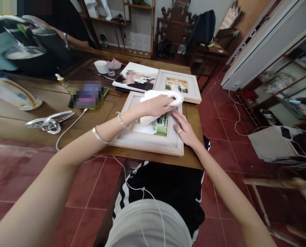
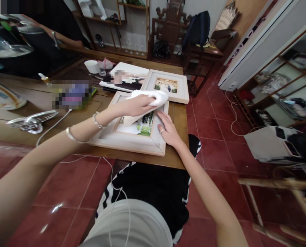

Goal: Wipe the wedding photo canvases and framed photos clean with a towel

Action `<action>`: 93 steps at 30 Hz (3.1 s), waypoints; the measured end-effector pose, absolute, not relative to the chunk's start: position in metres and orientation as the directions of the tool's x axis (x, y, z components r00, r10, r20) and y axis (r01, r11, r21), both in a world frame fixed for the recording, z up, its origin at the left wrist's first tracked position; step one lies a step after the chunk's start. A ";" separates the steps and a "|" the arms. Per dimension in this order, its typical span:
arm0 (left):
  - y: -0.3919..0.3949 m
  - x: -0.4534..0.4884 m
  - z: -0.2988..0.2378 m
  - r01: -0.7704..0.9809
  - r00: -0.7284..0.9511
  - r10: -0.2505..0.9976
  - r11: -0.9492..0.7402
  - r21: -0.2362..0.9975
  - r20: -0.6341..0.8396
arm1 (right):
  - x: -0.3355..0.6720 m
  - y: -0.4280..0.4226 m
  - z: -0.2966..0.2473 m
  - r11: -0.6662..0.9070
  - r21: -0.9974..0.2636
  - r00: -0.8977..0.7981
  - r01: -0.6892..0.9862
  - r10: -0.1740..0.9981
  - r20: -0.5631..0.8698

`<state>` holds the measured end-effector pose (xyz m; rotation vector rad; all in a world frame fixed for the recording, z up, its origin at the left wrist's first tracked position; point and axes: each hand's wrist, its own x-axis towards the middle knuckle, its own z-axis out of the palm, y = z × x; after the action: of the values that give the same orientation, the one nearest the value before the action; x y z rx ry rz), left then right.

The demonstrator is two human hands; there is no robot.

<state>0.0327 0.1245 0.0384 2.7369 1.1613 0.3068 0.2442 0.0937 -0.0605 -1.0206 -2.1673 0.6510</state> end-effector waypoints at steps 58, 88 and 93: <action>0.036 0.049 -0.005 0.720 0.692 0.721 -0.688 -0.090 0.034 | 0.244 0.092 -0.059 0.550 -0.734 -0.439 0.398 0.817 0.374; 0.068 -0.018 -0.008 0.853 0.521 0.845 -0.519 -0.053 0.121 | 0.243 0.091 -0.055 0.548 -0.711 -0.510 0.442 0.805 0.303; 0.050 0.007 -0.005 0.761 0.644 0.765 -0.641 -0.100 -0.011 | 0.243 0.092 -0.056 0.535 -0.711 -0.498 0.456 0.816 0.295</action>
<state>0.0070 0.0499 -0.0049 2.9256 1.3608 -0.0836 0.2431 0.0915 -0.0561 -1.0248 -2.1524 0.7493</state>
